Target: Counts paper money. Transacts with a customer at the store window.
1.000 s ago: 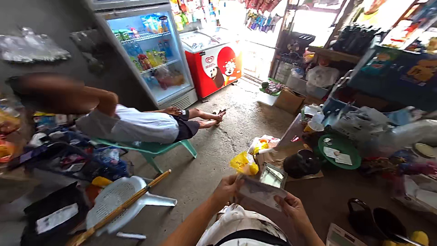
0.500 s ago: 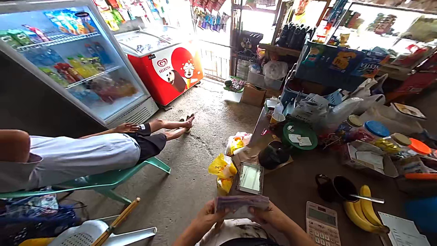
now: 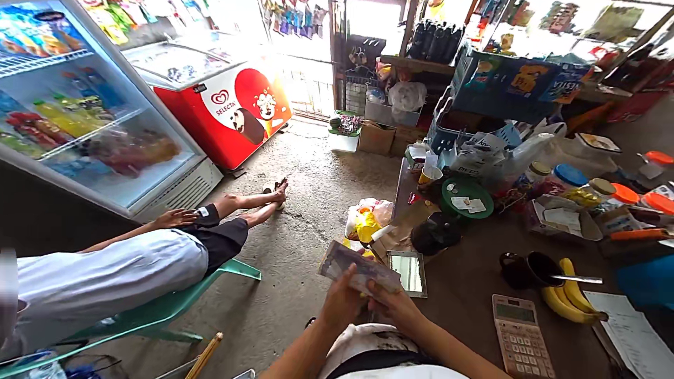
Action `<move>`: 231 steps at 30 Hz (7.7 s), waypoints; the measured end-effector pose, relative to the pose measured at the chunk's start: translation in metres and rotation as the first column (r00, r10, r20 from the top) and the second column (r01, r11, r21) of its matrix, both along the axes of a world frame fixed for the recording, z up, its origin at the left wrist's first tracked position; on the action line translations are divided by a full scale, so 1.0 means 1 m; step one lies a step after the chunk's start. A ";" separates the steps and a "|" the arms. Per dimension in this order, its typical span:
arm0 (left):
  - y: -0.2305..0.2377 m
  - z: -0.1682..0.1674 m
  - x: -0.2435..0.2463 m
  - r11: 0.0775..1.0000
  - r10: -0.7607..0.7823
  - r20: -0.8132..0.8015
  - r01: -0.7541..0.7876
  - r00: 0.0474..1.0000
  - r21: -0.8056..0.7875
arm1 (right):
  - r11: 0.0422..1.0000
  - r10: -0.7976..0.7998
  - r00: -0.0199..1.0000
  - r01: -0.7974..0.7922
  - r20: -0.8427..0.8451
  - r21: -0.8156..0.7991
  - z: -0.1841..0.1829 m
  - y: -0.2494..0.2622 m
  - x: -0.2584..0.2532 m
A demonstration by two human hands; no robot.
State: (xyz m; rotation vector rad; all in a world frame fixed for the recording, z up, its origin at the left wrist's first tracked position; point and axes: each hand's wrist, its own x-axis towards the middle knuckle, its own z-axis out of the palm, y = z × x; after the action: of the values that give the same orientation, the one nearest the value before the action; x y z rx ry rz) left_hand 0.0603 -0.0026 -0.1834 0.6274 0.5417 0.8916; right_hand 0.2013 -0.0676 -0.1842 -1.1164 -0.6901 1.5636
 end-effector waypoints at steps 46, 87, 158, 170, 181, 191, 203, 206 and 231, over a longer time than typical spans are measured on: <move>-0.010 -0.001 -0.005 0.999 -0.025 -0.235 0.030 0.972 0.018 | 0.959 0.022 0.783 -0.193 0.622 0.209 -0.020 0.011 0.014; -0.008 -0.010 -0.005 0.967 0.253 -0.363 -0.223 0.897 0.123 | 0.949 -0.184 0.889 0.049 0.419 0.312 -0.023 0.012 0.011; 0.164 -0.018 -0.224 0.741 0.497 -0.427 -0.626 0.755 -0.244 | 0.959 0.209 0.956 -0.242 0.208 0.149 -0.039 0.233 -0.198; 0.338 -0.023 -0.171 0.852 0.411 -0.471 -0.512 0.781 -0.106 | 0.948 0.238 0.920 -0.289 0.312 0.130 -0.043 0.411 -0.148; 0.494 -0.021 -0.162 0.740 0.579 -0.258 -0.631 0.774 -0.232 | 0.967 0.226 0.967 -0.237 0.117 0.096 -0.046 0.521 -0.097; 0.640 -0.047 -0.142 0.840 0.527 -0.315 -0.541 0.789 0.050 | 0.960 -0.269 0.812 0.181 -0.517 -0.216 -0.040 0.642 -0.050; 0.775 -0.045 -0.123 0.918 0.380 -0.392 -0.393 0.838 0.049 | 0.960 -0.278 0.816 0.217 -0.507 -0.178 -0.035 0.764 -0.051; 0.794 -0.050 -0.114 0.917 0.378 -0.393 -0.396 0.838 0.037 | 0.962 -0.272 0.767 0.203 -0.582 -0.182 -0.034 0.779 -0.042; 1.003 -0.037 0.227 0.982 0.153 -0.314 -0.179 0.937 -0.053 | 0.897 -0.378 0.866 0.430 0.327 -0.100 -0.056 0.934 0.248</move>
State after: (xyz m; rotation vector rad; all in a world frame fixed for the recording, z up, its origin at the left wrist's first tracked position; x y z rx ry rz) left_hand 0.2875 1.0002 -0.2204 0.6588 0.9208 0.9304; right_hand 0.4497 0.8664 -0.2400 -1.5395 -0.4789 1.1153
